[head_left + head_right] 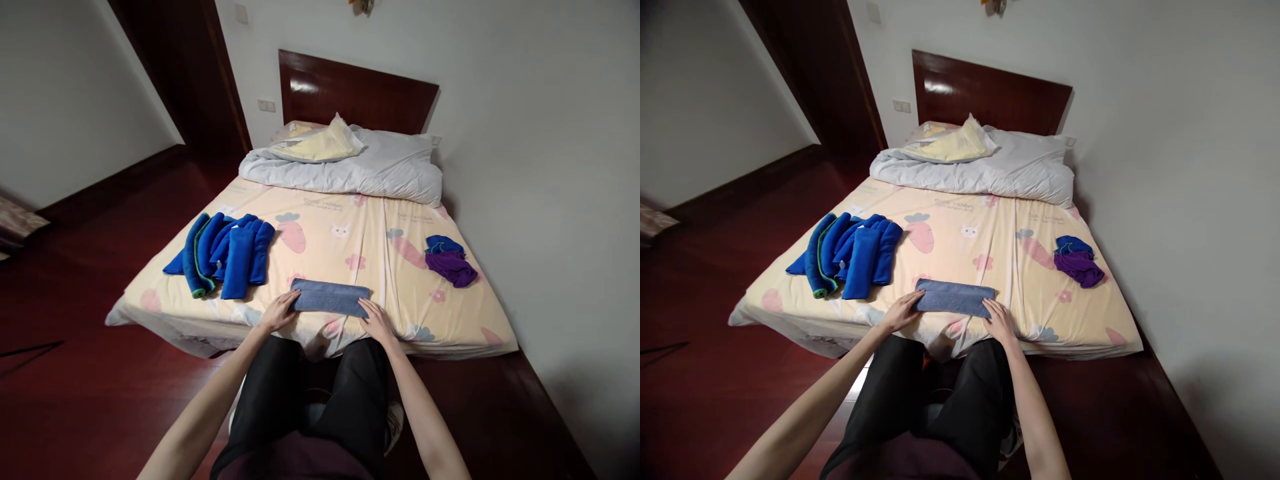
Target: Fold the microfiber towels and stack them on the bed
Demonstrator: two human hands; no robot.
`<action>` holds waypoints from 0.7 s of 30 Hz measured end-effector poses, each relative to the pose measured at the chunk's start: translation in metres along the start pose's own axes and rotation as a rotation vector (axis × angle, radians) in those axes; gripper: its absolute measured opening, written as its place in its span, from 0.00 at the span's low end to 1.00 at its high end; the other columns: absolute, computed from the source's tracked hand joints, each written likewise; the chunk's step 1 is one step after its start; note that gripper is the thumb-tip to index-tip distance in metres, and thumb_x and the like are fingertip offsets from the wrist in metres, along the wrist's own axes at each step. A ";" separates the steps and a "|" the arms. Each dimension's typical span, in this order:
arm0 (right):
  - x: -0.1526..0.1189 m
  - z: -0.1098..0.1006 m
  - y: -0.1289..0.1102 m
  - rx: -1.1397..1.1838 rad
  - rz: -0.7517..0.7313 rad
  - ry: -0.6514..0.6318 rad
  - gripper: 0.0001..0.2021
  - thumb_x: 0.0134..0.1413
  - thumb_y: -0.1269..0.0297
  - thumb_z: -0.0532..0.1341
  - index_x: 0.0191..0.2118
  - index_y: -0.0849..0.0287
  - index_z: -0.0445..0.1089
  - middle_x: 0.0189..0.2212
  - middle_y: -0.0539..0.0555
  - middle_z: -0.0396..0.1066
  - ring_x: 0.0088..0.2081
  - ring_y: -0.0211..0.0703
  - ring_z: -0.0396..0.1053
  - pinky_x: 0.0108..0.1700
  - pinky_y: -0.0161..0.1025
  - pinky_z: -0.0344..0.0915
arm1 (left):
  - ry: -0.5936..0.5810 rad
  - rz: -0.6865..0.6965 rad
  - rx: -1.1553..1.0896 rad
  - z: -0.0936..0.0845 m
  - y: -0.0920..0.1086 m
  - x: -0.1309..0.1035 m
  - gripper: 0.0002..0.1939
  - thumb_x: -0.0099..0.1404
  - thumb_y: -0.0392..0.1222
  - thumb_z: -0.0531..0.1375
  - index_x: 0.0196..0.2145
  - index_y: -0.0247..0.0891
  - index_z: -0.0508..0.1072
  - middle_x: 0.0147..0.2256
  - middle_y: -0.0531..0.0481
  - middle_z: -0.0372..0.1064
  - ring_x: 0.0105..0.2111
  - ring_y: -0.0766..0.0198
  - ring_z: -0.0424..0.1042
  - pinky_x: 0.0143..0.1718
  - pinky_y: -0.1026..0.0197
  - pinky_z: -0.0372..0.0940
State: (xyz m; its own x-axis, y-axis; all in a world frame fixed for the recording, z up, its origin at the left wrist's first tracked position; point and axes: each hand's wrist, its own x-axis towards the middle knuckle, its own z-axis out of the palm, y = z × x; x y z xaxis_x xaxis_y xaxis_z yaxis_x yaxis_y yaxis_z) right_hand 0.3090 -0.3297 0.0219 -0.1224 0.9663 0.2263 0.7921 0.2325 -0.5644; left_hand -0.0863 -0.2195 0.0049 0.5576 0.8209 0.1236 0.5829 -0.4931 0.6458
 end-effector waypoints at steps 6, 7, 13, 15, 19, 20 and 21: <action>0.009 0.004 0.006 0.133 0.095 0.056 0.34 0.48 0.82 0.55 0.59 0.54 0.76 0.60 0.56 0.75 0.64 0.48 0.70 0.71 0.54 0.63 | 0.012 -0.032 -0.007 -0.005 -0.006 0.010 0.39 0.53 0.28 0.57 0.63 0.40 0.73 0.64 0.40 0.70 0.65 0.48 0.68 0.69 0.42 0.60; 0.010 0.003 0.007 0.159 0.108 0.061 0.32 0.48 0.81 0.55 0.58 0.54 0.77 0.59 0.56 0.76 0.63 0.48 0.71 0.70 0.54 0.63 | 0.014 -0.039 -0.023 -0.006 -0.006 0.010 0.39 0.52 0.28 0.57 0.62 0.40 0.74 0.62 0.40 0.71 0.64 0.47 0.69 0.68 0.41 0.61; 0.012 0.001 0.015 0.360 0.245 0.074 0.23 0.51 0.73 0.59 0.53 0.54 0.78 0.52 0.55 0.79 0.55 0.48 0.76 0.63 0.49 0.70 | 0.037 -0.141 -0.230 -0.020 -0.001 0.007 0.28 0.56 0.37 0.59 0.55 0.38 0.77 0.55 0.38 0.77 0.56 0.46 0.75 0.60 0.45 0.68; 0.013 0.002 0.015 0.415 0.272 0.105 0.20 0.51 0.69 0.60 0.50 0.56 0.78 0.49 0.56 0.80 0.52 0.49 0.77 0.60 0.48 0.72 | 0.070 -0.185 -0.290 -0.023 0.003 0.005 0.24 0.60 0.44 0.60 0.54 0.38 0.77 0.50 0.40 0.79 0.51 0.47 0.77 0.55 0.48 0.70; 0.015 0.004 0.012 0.494 0.338 0.190 0.15 0.53 0.56 0.63 0.44 0.57 0.75 0.41 0.57 0.81 0.44 0.50 0.78 0.50 0.45 0.74 | 0.165 -0.303 -0.416 -0.021 0.006 0.007 0.25 0.62 0.56 0.62 0.52 0.38 0.74 0.40 0.44 0.79 0.40 0.51 0.79 0.45 0.53 0.72; 0.016 0.005 0.011 0.520 0.358 0.199 0.15 0.54 0.52 0.63 0.42 0.57 0.74 0.38 0.57 0.80 0.41 0.50 0.78 0.47 0.44 0.74 | 0.193 -0.331 -0.459 -0.018 0.005 0.009 0.26 0.62 0.58 0.62 0.51 0.38 0.74 0.40 0.43 0.79 0.40 0.51 0.79 0.45 0.52 0.72; 0.017 0.006 0.011 0.542 0.378 0.204 0.16 0.55 0.48 0.63 0.40 0.56 0.73 0.35 0.56 0.79 0.38 0.49 0.77 0.44 0.43 0.74 | 0.216 -0.358 -0.491 -0.016 0.004 0.011 0.27 0.61 0.60 0.62 0.50 0.38 0.73 0.41 0.42 0.79 0.40 0.51 0.79 0.45 0.52 0.72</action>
State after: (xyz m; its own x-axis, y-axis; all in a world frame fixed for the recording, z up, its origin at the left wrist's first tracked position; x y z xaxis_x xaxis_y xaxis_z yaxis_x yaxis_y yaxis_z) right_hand 0.3118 -0.3099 0.0151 0.2604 0.9641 0.0511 0.3407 -0.0422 -0.9392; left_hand -0.0876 -0.2078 0.0207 0.2173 0.9750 -0.0474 0.3434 -0.0309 0.9387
